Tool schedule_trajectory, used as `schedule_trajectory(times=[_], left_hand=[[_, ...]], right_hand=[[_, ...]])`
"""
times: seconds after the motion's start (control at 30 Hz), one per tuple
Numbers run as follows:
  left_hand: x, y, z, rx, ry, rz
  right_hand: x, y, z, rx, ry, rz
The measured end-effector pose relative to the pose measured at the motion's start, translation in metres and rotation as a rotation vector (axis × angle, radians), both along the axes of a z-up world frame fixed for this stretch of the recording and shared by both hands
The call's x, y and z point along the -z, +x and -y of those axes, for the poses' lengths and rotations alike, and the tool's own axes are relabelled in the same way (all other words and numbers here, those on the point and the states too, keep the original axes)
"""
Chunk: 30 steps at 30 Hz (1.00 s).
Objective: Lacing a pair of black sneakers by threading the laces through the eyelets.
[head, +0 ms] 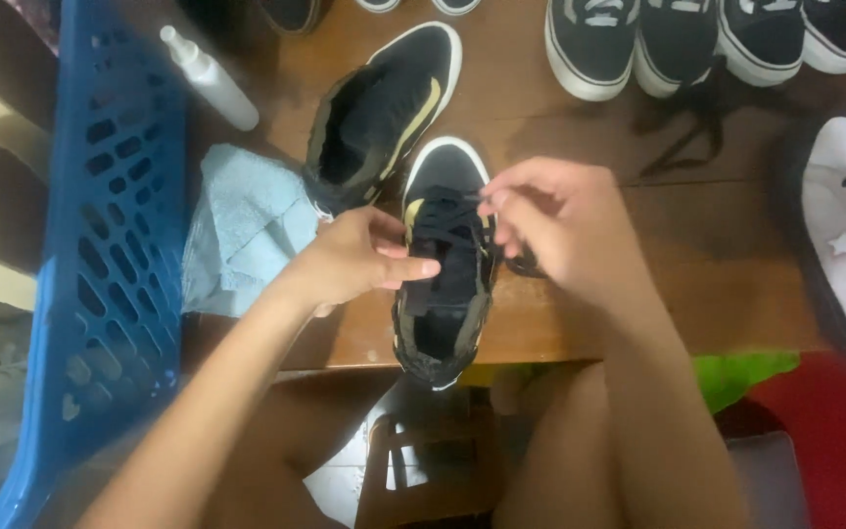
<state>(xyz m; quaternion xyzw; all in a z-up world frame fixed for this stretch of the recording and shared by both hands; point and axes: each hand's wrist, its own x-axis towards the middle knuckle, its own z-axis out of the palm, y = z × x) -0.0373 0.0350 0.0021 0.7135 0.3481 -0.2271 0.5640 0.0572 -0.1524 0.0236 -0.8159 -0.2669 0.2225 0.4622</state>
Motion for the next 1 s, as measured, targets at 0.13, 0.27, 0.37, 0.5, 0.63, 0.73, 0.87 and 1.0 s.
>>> schedule_trajectory(times=[0.13,0.27,0.37,0.5,0.63,0.73,0.87,1.0], left_hand=[[-0.004,-0.007,-0.007,0.062,0.014,-0.051],[0.013,-0.014,-0.016,0.091,-0.021,0.194],[0.014,-0.013,-0.020,0.140,0.001,0.222],[0.004,-0.013,-0.021,0.204,0.046,0.186],[0.008,-0.010,-0.022,0.232,0.069,0.192],[0.007,-0.011,-0.021,0.246,0.090,0.206],[0.001,-0.012,-0.021,0.250,0.101,0.195],[-0.003,-0.013,-0.019,0.248,0.080,0.186]], right_hand=[[0.017,-0.005,-0.006,0.001,0.060,-0.039],[0.028,-0.005,-0.008,-0.102,0.111,0.052],[0.027,-0.006,-0.008,-0.125,0.056,0.075],[0.029,-0.006,-0.012,-0.127,-0.039,0.054],[0.028,-0.009,-0.016,-0.090,-0.073,0.046],[0.028,-0.009,-0.015,-0.081,-0.118,0.048],[0.025,-0.009,-0.014,-0.050,-0.165,0.035],[0.025,-0.011,-0.015,-0.053,-0.145,0.056]])
